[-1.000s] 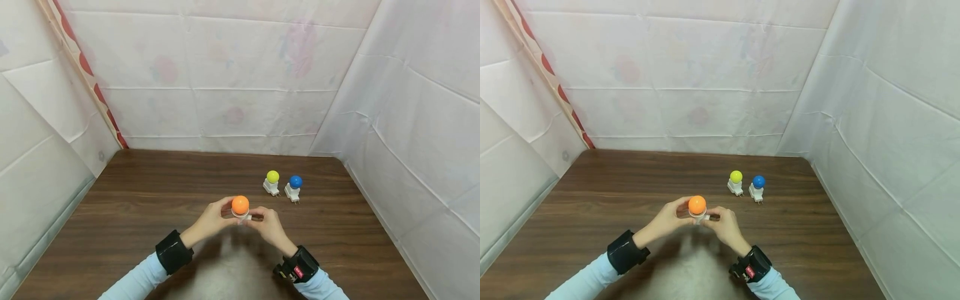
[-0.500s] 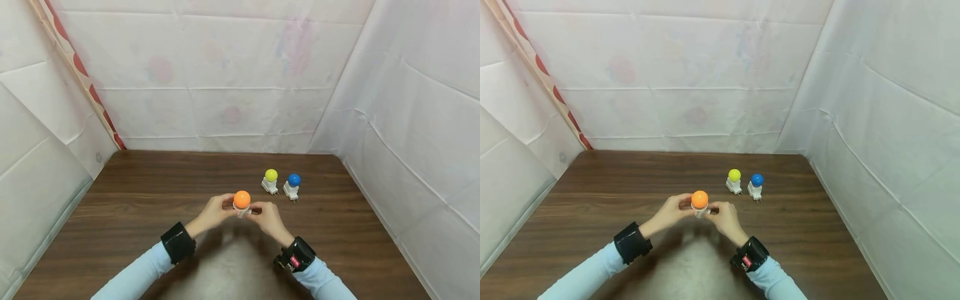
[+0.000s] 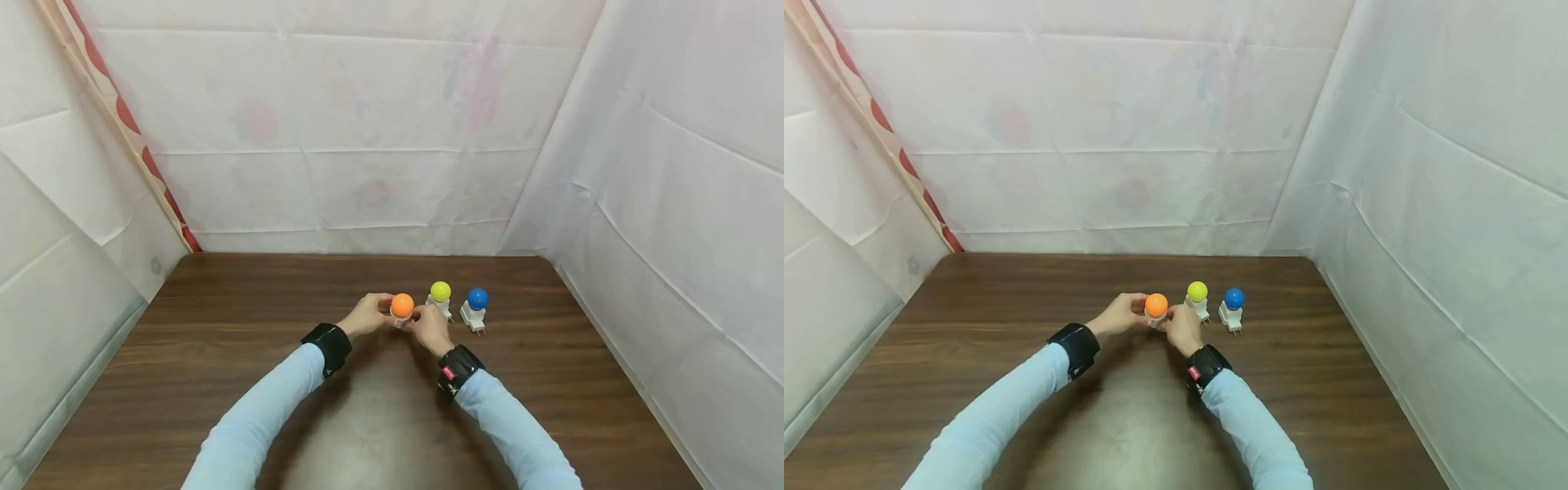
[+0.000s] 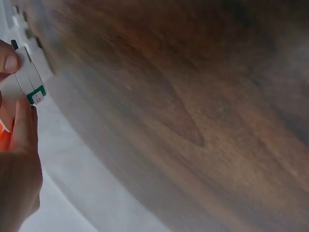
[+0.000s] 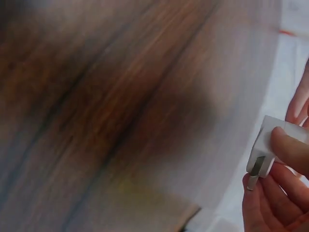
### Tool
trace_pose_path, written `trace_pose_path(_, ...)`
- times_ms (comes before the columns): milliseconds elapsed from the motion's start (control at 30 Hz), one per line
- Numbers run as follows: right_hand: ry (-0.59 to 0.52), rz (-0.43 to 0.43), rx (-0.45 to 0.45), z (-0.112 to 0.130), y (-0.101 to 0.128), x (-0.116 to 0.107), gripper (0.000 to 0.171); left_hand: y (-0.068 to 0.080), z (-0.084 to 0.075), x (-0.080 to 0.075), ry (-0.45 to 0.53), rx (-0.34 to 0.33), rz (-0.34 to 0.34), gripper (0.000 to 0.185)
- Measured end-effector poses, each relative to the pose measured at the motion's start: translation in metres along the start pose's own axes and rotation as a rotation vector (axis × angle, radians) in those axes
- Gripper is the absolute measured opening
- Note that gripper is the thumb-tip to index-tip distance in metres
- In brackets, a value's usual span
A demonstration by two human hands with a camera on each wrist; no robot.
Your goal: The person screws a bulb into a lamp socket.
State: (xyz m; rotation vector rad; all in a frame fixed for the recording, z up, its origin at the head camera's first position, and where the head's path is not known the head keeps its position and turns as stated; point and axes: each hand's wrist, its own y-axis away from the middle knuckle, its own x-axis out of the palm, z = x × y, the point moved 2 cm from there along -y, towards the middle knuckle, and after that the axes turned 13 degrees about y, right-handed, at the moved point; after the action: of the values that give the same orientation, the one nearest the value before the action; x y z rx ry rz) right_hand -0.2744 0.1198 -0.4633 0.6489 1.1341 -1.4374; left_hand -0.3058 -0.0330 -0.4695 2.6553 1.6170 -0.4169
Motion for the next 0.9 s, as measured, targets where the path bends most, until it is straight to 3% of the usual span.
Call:
trace_pose_path(267,0.025,0.024,0.078,-0.006,-0.011,0.018,0.01,-0.012,0.01,0.004,-0.029,-0.041,-0.051,0.042)
trace_pose_path(600,0.044,0.067,0.117,-0.008,-0.025,0.02,0.007,-0.021,0.011,0.004,-0.034,-0.107,-0.115,0.042)
trace_pose_path(767,0.039,0.074,0.109,-0.005,-0.029,0.022,0.01,-0.021,0.013,-0.001,-0.041,-0.131,-0.126,0.049)
trace_pose_path(900,0.036,0.073,0.084,-0.009,-0.023,0.023,0.024,-0.012,0.015,-0.004,-0.066,-0.144,-0.132,0.059)
